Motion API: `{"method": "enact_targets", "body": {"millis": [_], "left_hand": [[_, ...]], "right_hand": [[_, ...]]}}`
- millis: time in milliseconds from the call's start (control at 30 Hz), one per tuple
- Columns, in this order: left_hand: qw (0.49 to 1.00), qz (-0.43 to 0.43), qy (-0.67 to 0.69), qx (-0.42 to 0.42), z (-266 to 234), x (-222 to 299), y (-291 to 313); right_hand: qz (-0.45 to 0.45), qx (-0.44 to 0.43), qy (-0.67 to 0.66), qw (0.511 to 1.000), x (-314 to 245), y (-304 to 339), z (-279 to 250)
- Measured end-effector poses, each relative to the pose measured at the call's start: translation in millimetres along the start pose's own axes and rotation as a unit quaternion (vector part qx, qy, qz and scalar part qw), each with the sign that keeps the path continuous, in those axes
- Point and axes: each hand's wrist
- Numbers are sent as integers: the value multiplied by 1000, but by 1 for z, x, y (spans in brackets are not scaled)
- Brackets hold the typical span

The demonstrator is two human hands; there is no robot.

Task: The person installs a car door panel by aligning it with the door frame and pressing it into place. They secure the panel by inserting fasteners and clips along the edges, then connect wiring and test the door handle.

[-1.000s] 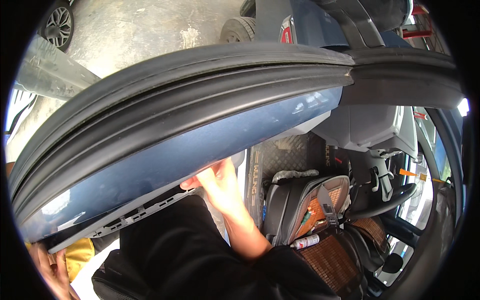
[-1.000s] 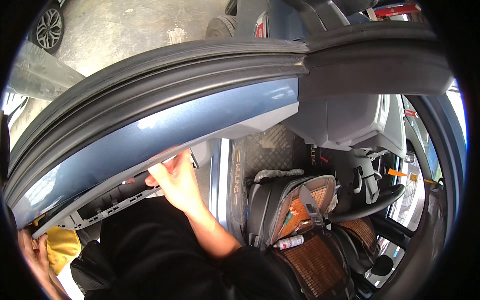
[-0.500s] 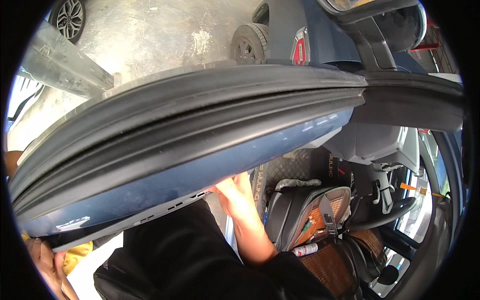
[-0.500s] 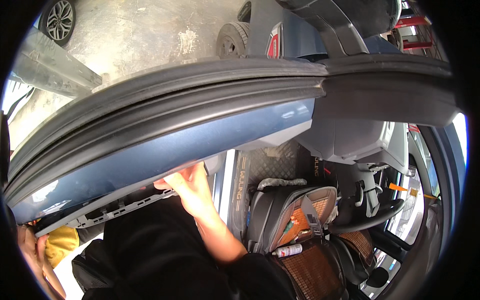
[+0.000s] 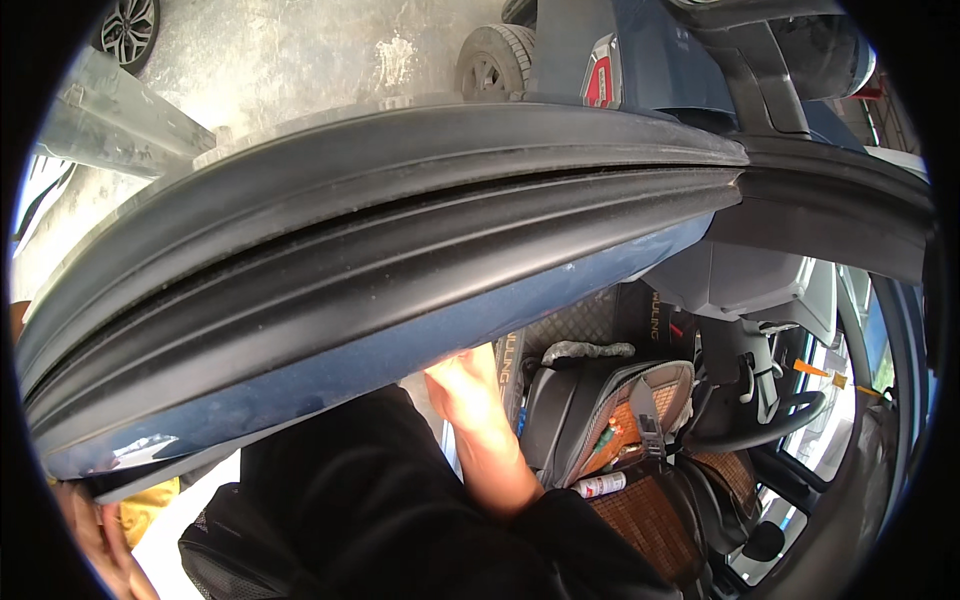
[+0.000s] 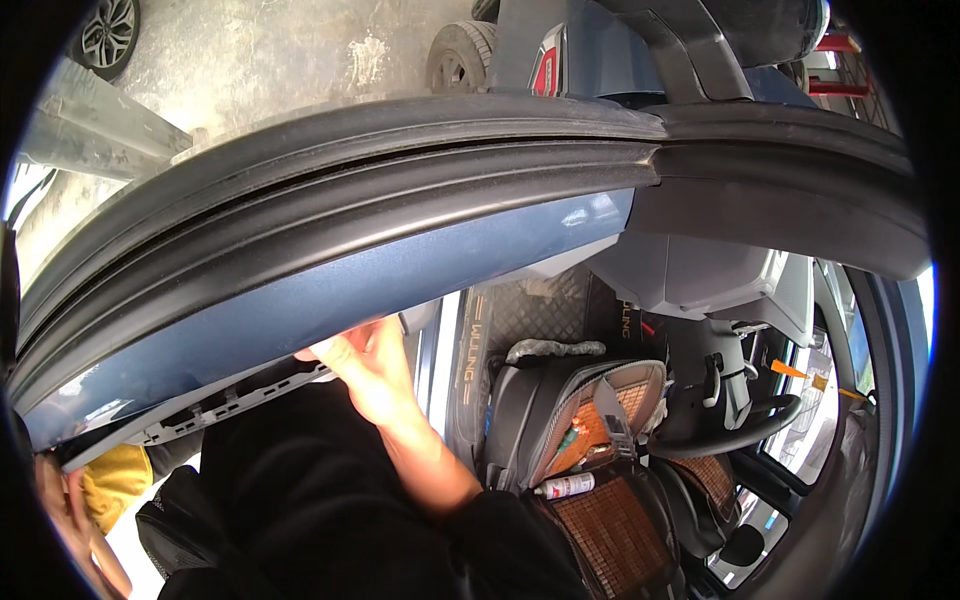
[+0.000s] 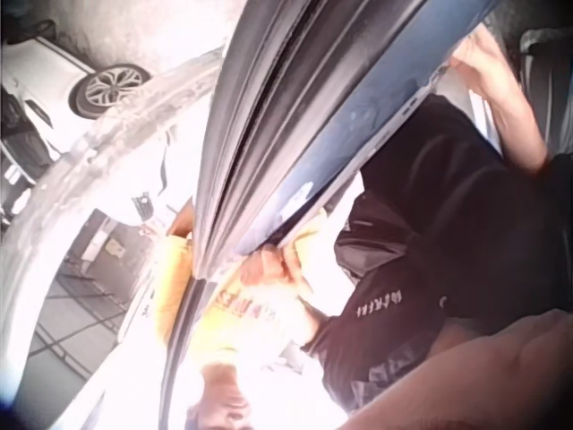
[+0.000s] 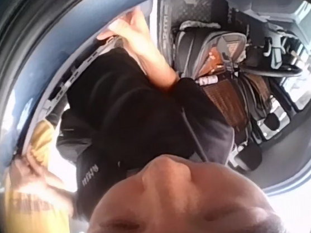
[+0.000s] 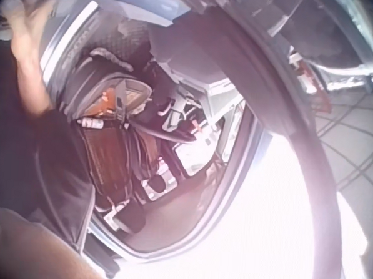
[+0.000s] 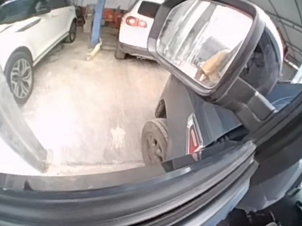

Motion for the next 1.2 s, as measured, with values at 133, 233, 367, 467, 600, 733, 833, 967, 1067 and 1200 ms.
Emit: {"method": "enact_targets", "body": {"millis": [133,233,367,467,600,733,833,967,1067,1200], "left_hand": [[995,-79,55,-10,4,1,2],[998,-34,57,8,-7,9,-17],[999,9,23,35,9,-12,2],[998,17,38,56,11,-5,1],[995,56,16,86,2,18,-22],[997,22,20,67,-6,25,-28],[995,63,-3,71,-13,27,-35],[989,104,-43,91,-21,41,-49],[987,132,-33,88,-27,54,-66],[975,203,-54,74,-55,83,-101]], "right_hand": [[-15,17,-15,1000,4,0,-3],[6,10,-25,1000,7,-1,-4],[16,34,-36,999,-1,-1,3],[20,54,-47,997,3,-7,-2],[2,144,-45,989,5,-11,-15],[-16,159,-49,986,5,-6,-6],[-34,163,-32,986,8,-3,0],[-42,141,-3,989,11,0,-1],[-26,169,13,985,12,6,0],[-13,168,-9,986,11,5,5]]}}
Point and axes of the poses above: each hand's wrist, its own y-axis away from the middle knuckle, its own z-axis out of the palm, x = y × z, and after that the axes turned 14 degrees about z, right-handed
